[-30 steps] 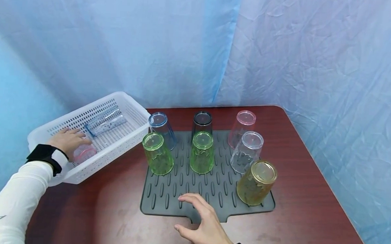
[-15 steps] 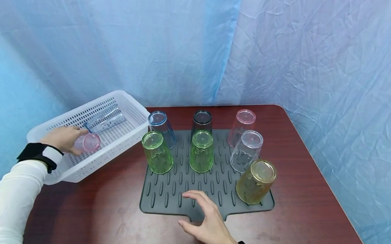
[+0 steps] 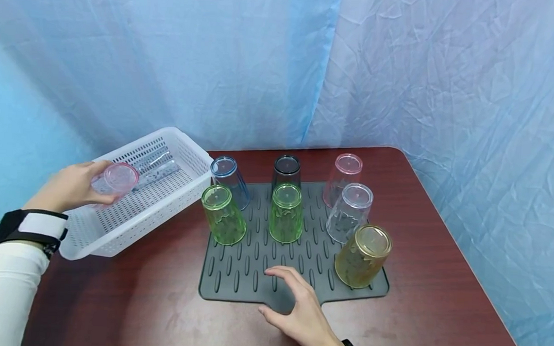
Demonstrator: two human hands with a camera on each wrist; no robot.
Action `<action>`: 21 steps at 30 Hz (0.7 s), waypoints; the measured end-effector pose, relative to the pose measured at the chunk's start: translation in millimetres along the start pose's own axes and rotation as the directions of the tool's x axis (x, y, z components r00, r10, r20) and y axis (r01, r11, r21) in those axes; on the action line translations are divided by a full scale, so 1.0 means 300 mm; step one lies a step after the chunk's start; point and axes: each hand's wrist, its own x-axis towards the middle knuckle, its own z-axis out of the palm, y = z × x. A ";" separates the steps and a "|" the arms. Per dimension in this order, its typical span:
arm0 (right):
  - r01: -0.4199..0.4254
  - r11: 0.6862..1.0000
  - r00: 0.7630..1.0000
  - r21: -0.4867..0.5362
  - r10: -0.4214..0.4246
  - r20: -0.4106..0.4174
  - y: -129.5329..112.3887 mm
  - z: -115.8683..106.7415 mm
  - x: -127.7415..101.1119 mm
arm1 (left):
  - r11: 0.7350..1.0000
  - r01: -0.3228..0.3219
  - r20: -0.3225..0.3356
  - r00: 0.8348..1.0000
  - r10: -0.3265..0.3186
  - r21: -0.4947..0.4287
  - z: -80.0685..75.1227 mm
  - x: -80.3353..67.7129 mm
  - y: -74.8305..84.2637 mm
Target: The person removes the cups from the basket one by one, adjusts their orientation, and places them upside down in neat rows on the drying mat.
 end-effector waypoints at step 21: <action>0.011 0.999 0.998 0.044 -0.014 0.064 -0.065 -0.005 0.055 | 0.939 -0.335 -0.463 0.822 0.332 0.079 -0.083 -0.168 0.376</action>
